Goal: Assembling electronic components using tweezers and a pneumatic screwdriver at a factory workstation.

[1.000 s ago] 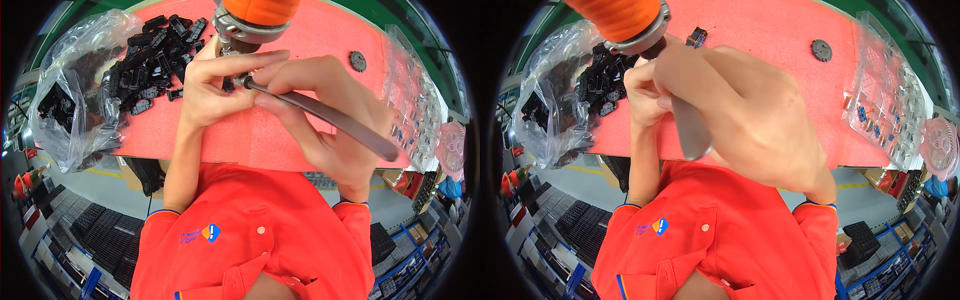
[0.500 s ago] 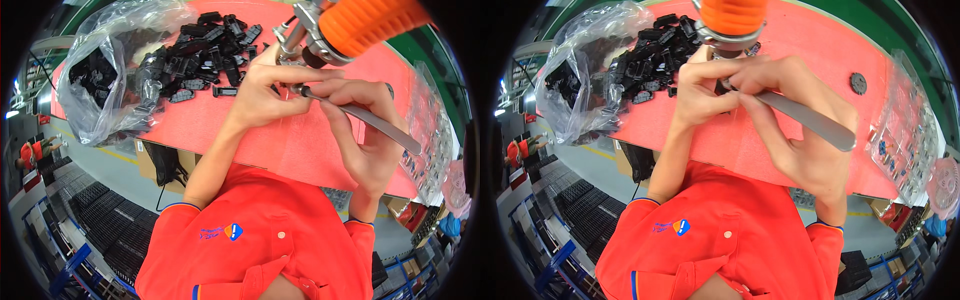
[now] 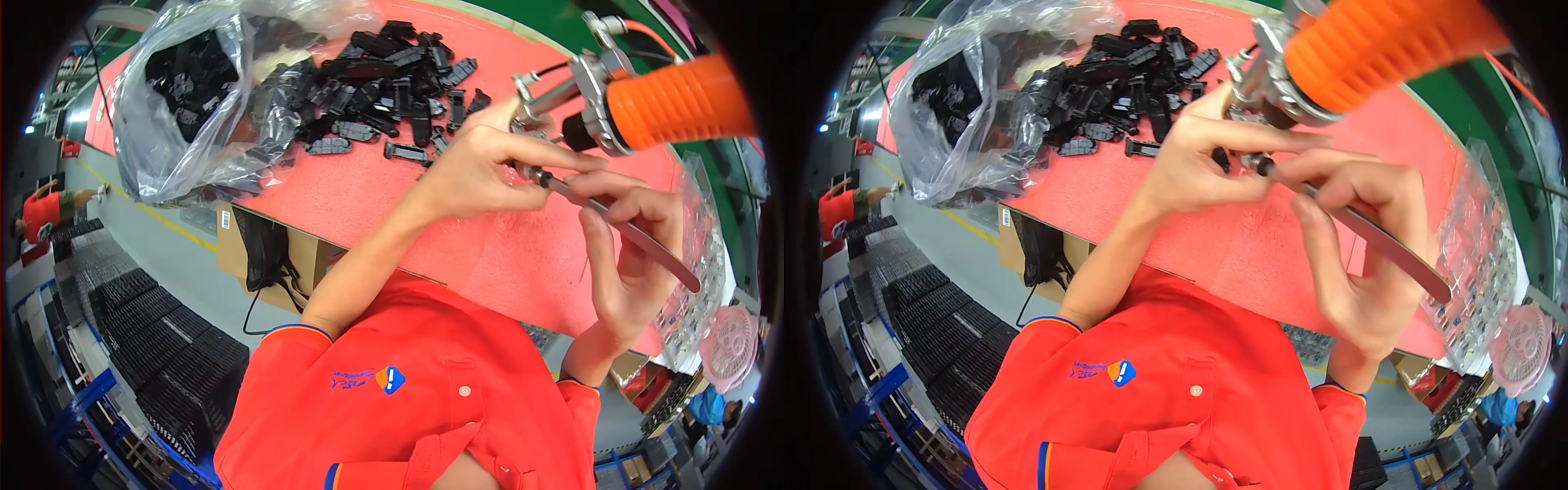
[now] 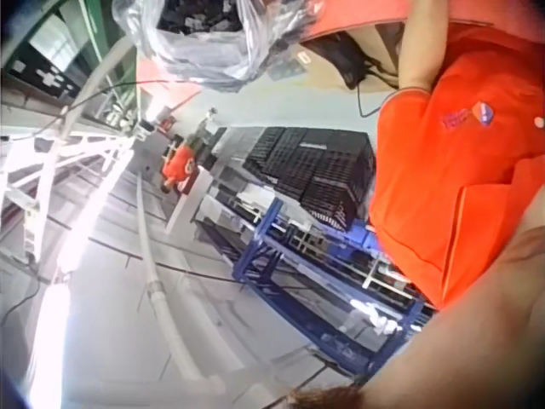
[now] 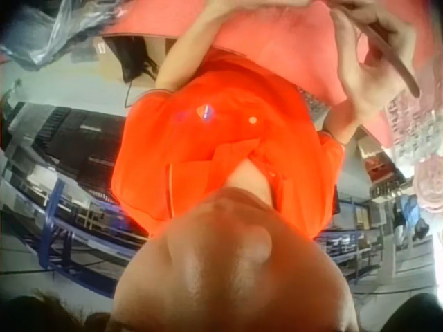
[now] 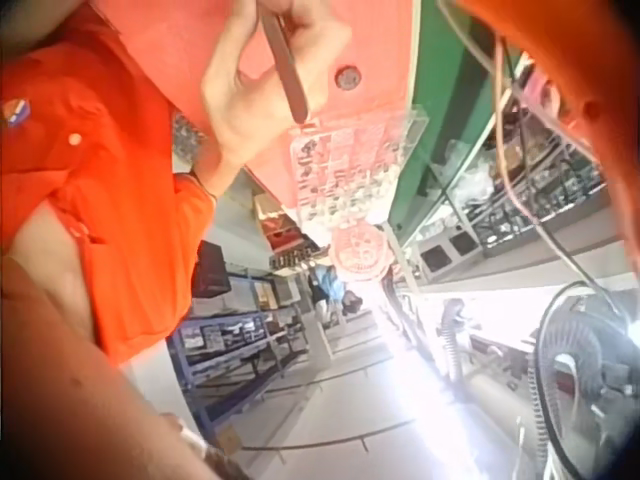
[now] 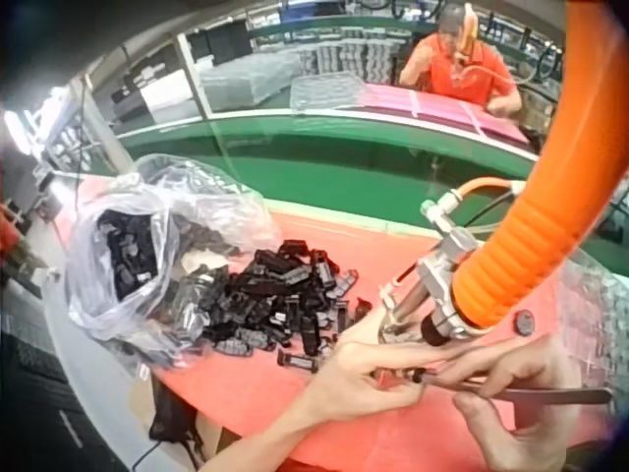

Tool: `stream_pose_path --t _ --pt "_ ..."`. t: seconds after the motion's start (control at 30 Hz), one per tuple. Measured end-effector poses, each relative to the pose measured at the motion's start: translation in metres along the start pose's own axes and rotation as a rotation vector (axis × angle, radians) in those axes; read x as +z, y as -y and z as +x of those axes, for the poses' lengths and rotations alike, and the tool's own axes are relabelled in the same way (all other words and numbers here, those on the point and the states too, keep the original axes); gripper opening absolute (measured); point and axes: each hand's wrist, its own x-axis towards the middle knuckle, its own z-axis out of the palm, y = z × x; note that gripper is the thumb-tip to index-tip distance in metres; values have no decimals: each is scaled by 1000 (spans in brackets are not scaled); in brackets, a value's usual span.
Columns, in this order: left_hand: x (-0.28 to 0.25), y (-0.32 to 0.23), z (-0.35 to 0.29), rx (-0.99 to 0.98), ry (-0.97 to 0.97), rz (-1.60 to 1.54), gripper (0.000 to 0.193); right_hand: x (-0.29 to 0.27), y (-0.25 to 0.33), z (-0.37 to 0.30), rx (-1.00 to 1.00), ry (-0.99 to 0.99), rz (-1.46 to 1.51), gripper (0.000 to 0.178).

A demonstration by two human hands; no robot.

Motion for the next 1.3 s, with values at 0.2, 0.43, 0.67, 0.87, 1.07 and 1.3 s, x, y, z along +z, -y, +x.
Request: stream_pose_path --t 0.2,0.43,0.67,0.87,1.07,1.3 --pt "2 0 -3 -33 16 -56 47 -11 11 3 -2 126 -161 21" --pt "4 0 -8 40 -64 -16 49 -19 13 0 35 206 -105 16" --pt "4 -1 -6 42 -70 -8 47 -22 5 1 30 195 -64 17" --pt "1 -3 -5 17 -74 -85 46 -12 -9 -2 15 110 -75 16" --pt "0 -11 -6 -24 0 -1 46 -23 -7 -3 -24 201 -89 14" --pt "2 3 -15 97 -99 70 43 -19 6 -3 2 184 -51 18"
